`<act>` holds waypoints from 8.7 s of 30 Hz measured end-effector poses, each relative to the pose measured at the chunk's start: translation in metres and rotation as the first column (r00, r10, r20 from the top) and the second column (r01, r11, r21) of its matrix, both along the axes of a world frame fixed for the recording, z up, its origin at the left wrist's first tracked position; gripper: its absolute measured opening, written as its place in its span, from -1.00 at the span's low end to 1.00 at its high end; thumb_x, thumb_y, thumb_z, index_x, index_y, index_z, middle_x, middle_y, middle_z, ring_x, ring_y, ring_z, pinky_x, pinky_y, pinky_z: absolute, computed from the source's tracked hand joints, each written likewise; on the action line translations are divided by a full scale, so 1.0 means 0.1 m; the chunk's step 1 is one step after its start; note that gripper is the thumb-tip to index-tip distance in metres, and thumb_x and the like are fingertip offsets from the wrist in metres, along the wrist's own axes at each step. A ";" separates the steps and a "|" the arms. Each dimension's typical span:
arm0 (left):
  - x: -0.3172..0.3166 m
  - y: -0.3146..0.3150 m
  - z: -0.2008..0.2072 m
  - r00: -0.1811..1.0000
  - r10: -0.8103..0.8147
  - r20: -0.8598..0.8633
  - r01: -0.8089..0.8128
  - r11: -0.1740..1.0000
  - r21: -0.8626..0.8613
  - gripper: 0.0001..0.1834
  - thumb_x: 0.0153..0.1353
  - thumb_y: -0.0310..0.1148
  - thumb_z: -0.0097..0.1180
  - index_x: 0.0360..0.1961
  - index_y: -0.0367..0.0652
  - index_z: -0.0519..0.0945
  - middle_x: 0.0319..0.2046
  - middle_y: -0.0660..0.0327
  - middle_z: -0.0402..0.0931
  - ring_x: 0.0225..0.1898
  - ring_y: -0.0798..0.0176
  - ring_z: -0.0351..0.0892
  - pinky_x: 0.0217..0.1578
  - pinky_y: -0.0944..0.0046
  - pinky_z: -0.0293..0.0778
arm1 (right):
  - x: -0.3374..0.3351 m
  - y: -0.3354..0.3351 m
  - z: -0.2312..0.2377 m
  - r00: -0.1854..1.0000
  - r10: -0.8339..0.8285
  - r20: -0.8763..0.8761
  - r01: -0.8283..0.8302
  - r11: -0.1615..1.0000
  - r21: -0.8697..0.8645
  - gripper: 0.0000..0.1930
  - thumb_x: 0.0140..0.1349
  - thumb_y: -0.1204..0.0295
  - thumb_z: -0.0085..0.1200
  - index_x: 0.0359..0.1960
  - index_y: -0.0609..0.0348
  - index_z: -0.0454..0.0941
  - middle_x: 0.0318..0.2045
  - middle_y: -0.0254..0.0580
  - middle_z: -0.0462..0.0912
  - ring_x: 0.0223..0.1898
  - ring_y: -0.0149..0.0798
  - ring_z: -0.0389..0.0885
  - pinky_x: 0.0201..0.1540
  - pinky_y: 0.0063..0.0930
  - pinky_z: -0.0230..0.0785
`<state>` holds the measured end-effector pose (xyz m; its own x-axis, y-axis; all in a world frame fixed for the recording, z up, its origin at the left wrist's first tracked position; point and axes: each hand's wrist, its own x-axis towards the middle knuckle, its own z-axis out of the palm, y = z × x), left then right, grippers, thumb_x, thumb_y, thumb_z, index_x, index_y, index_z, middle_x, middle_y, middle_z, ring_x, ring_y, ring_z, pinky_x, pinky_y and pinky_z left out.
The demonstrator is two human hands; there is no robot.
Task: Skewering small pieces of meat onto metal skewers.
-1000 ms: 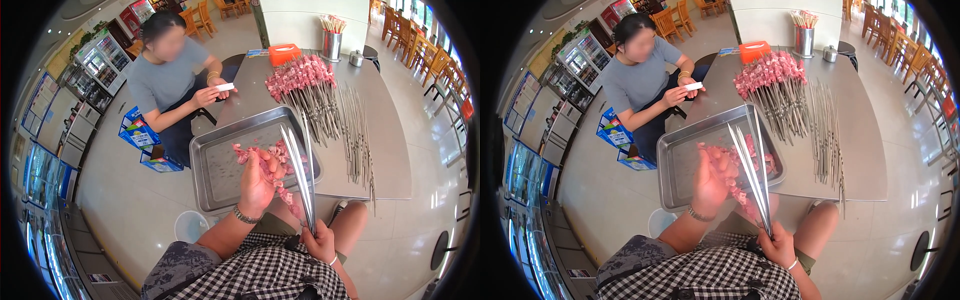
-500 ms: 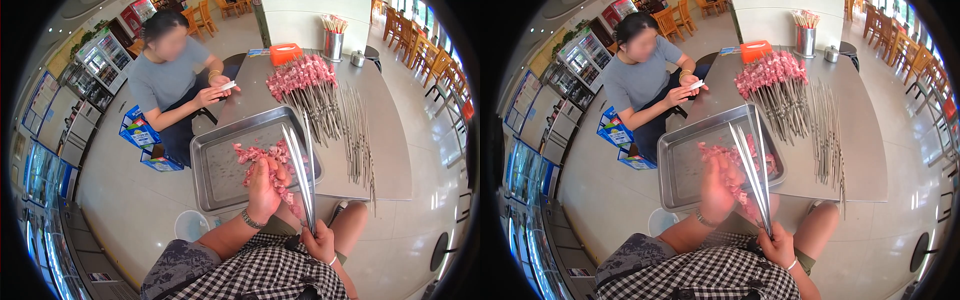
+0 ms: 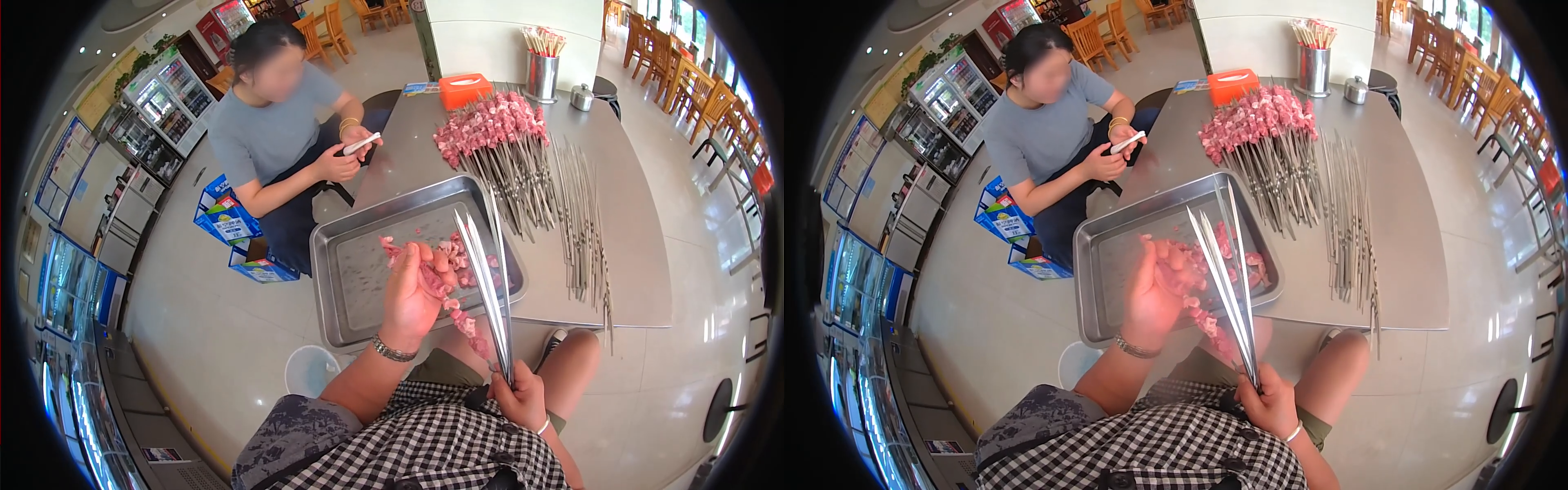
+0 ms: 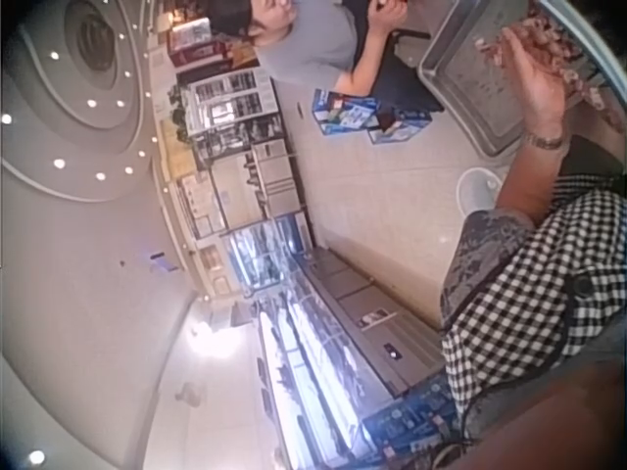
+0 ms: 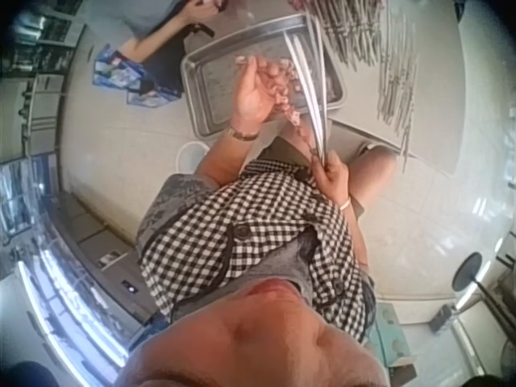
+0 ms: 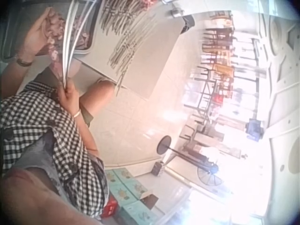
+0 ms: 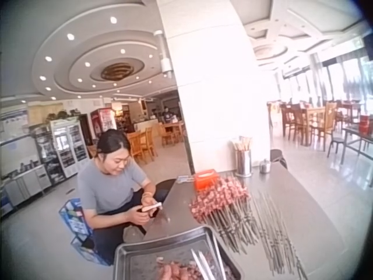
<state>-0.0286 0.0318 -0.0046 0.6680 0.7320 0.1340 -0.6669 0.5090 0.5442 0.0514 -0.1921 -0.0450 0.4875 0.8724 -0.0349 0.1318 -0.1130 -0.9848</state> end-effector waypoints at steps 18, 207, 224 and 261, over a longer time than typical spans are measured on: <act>0.03 -0.26 0.16 0.983 0.126 -0.134 -0.116 0.990 0.084 -0.69 0.38 -0.14 -0.30 -0.31 -0.10 0.40 -0.42 0.19 0.44 -0.46 0.25 0.43 -0.45 0.34 0.37 | -0.01 -0.01 0.06 1.000 -0.016 0.008 0.015 1.000 0.019 -0.93 0.18 0.59 -0.04 -0.31 0.29 0.43 -0.68 -0.33 0.52 -0.64 -0.52 0.51 -0.59 -0.65 0.32; -0.51 0.79 0.40 0.721 0.552 -0.418 0.089 0.526 0.846 -0.78 0.28 -0.41 -0.04 -0.17 -0.33 0.53 -0.12 0.17 0.48 -0.16 0.36 0.48 -0.18 0.38 0.42 | 0.16 -0.24 -0.24 0.970 -0.046 -0.240 0.048 0.999 0.001 -0.85 0.23 0.61 -0.11 -0.18 0.28 0.40 -0.57 -0.25 0.62 -0.52 -0.55 0.52 -0.48 -0.70 0.31; -0.33 0.44 0.47 0.960 -0.031 -0.278 0.069 0.990 0.127 -0.64 0.27 -0.44 -0.09 0.11 -0.13 0.32 -0.09 0.10 0.48 0.03 0.04 0.44 0.10 -0.01 0.33 | 0.12 -0.15 -0.17 0.989 0.103 -0.107 -0.092 0.990 0.103 -0.78 0.20 0.56 -0.03 -0.10 0.19 0.44 -0.57 -0.33 0.64 -0.59 -0.56 0.48 -0.51 -0.68 0.30; -0.32 0.35 0.35 0.932 -0.025 -0.362 0.147 0.938 0.313 -0.65 0.35 -0.35 -0.18 0.13 -0.21 0.29 -0.39 0.23 0.48 -0.33 0.33 0.51 -0.28 0.30 0.46 | 0.21 -0.24 -0.08 0.991 0.117 -0.058 -0.110 0.988 0.112 -0.81 0.18 0.58 -0.03 -0.15 0.20 0.46 -0.57 -0.32 0.64 -0.58 -0.53 0.53 -0.52 -0.68 0.33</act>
<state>-0.0602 0.0669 0.0302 0.7748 0.6235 0.1047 -0.3656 0.3068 0.8788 0.0721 -0.2163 -0.0533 0.3851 0.9222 0.0352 0.0737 0.0073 -0.9973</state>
